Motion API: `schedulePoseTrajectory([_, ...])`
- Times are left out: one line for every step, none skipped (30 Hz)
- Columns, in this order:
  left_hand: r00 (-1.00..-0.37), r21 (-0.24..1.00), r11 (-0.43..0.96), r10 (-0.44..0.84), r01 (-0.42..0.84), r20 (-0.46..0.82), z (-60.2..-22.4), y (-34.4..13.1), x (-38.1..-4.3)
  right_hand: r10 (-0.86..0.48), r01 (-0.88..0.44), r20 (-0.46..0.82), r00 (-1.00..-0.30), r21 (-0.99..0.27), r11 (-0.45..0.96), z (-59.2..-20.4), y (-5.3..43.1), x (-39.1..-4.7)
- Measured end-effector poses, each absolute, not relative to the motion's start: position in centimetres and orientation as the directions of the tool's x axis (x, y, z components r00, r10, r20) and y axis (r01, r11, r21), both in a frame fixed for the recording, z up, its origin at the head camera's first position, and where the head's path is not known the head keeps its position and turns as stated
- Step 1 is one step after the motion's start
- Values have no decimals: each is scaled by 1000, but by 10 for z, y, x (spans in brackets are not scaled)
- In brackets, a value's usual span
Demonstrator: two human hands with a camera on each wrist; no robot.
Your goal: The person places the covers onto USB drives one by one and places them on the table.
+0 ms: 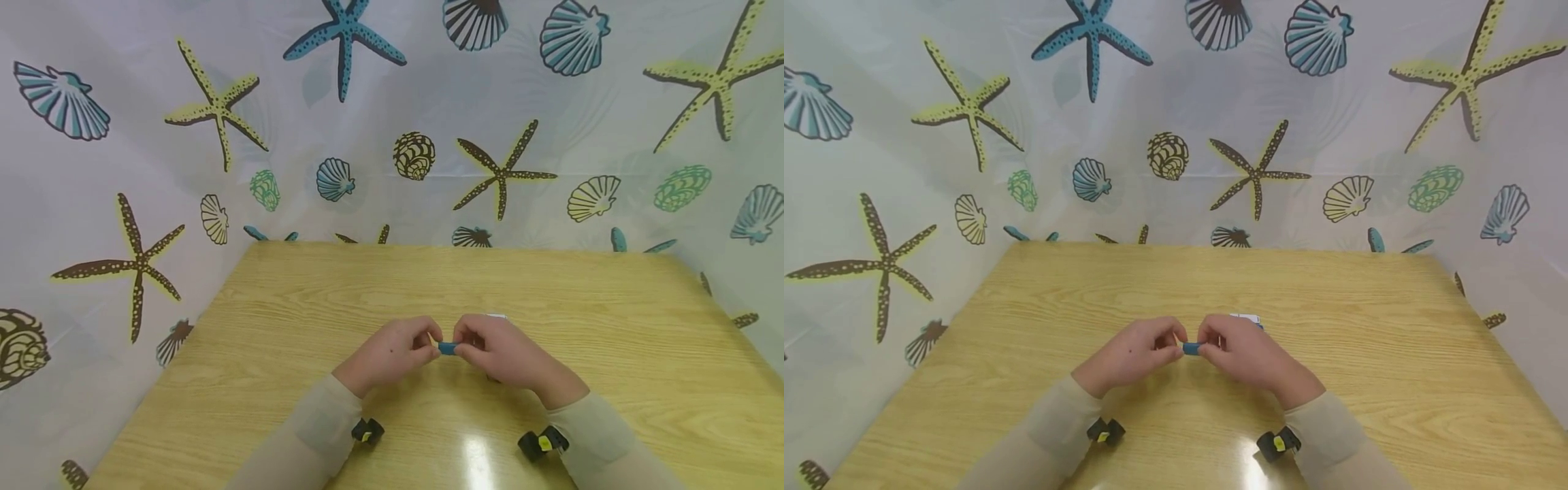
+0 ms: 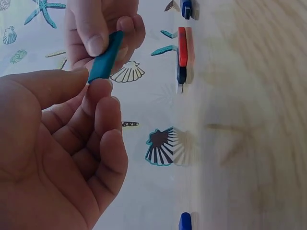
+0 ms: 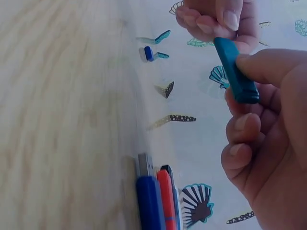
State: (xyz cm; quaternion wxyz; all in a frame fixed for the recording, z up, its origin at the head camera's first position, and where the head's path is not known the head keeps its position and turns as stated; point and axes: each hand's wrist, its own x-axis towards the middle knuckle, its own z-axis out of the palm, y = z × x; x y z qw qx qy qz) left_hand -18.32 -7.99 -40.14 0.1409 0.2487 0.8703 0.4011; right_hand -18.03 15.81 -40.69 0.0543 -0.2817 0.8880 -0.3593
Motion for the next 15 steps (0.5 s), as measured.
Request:
schedulePoseTrajectory([-840, 772, 554, 540, 310, -50, -402, -81, -183, -529, -464, 107, -842, -644, 608, -408, 160, -181])
schedulePoseTrajectory([-843, 776, 555, 534, 300, -56, -402, -81, -184, -518, -466, 109, -848, -618, 633, -408, 161, -182])
schedulePoseTrajectory([-846, 776, 556, 531, 296, -57, -401, -82, -184, -507, -468, 113, -855, -590, 658, -408, 163, -184])
schedulePoseTrajectory([-847, 775, 558, 529, 298, -55, -402, -83, -185, -498, -472, 118, -859, -556, 684, -409, 165, -184])
schedulePoseTrajectory([-847, 776, 557, 529, 298, -54, -401, -84, -185, -485, -471, 122, -866, -523, 710, -409, 166, -185])
schedulePoseTrajectory([-847, 772, 561, 529, 300, -55, -401, -85, -186, -474, -467, 123, -872, -497, 731, -409, 168, -186])
schedulePoseTrajectory([-847, 769, 563, 529, 301, -56, -401, -85, -186, -464, -463, 124, -877, -474, 749, -409, 169, -187])
schedulePoseTrajectory([-846, 765, 567, 531, 306, -55, -401, -86, -187, -455, -457, 123, -882, -455, 764, -409, 171, -187])
schedulePoseTrajectory([-845, 762, 568, 532, 310, -53, -402, -86, -187, -446, -451, 121, -887, -436, 779, -409, 172, -188])
schedulePoseTrajectory([-845, 761, 569, 532, 310, -54, -402, -87, -188, -440, -447, 120, -890, -420, 790, -410, 173, -188])
schedulePoseTrajectory([-846, 761, 571, 531, 309, -55, -402, -87, -188, -433, -441, 118, -894, -411, 798, -410, 173, -188])
schedulePoseTrajectory([-846, 761, 571, 530, 308, -56, -403, -87, -188, -431, -439, 117, -895, -401, 804, -410, 174, -188])
schedulePoseTrajectory([-848, 762, 572, 527, 304, -57, -403, -88, -188, -429, -438, 115, -896, -394, 808, -410, 174, -188])
schedulePoseTrajectory([-850, 763, 571, 524, 303, -56, -403, -88, -189, -429, -437, 113, -896, -389, 811, -410, 174, -188])
schedulePoseTrajectory([-852, 766, 570, 521, 298, -57, -403, -89, -189, -429, -436, 111, -897, -389, 811, -410, 175, -188])
